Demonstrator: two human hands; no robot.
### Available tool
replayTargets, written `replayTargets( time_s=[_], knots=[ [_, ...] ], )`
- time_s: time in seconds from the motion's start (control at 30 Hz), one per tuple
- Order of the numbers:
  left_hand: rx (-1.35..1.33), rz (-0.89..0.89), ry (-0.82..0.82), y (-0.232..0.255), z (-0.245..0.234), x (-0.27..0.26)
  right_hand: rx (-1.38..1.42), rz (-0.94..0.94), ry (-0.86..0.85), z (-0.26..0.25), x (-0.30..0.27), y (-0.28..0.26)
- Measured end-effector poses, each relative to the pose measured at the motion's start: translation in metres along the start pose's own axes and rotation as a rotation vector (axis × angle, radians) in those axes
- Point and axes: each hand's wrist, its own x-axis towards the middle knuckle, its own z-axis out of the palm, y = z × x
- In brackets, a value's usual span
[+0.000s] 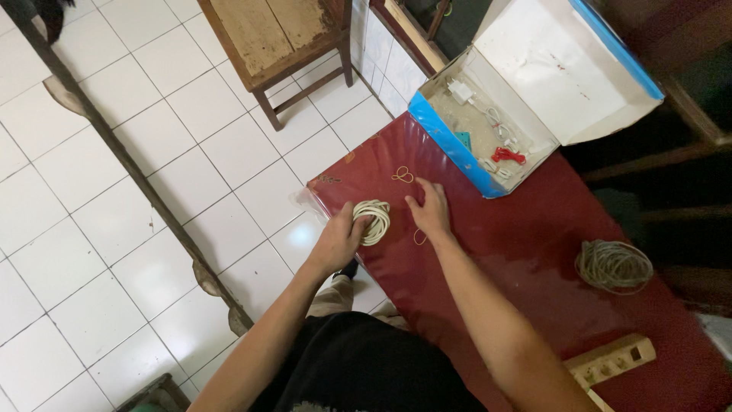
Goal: The person coils a white electrical cord by hand, secures it with a rubber band, and places it into a cardboard box on a red table. They then pick up a gray coiled cable from the table.
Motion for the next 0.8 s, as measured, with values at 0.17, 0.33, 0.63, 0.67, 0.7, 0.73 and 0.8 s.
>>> replayTargets(
  time_s=[0.17,0.33,0.63,0.67,0.7,0.73,0.8],
  knots=[
    [0.007,0.043,0.026,0.0,-0.001,0.012,-0.142,0.114,-0.107,0.018,0.029,-0.023],
    [0.023,0.018,0.013,0.002,0.001,0.014,-0.307,0.114,-0.155,0.032,0.034,-0.026],
    [-0.062,0.013,-0.089,0.008,-0.003,0.005,0.467,0.263,-0.052,-0.016,-0.019,-0.053],
    [-0.098,0.014,-0.116,0.008,-0.003,0.002,0.545,0.363,-0.109,-0.028,-0.028,-0.063],
    [-0.125,0.059,-0.135,0.01,-0.002,0.002,0.626,0.47,-0.153,-0.039,-0.035,-0.073],
    [-0.153,0.103,-0.154,0.011,0.0,0.001,0.666,0.495,-0.167,-0.05,-0.041,-0.081],
    [-0.221,0.187,-0.216,0.012,0.006,0.004,0.75,0.542,-0.179,-0.069,-0.053,-0.091]
  ],
)
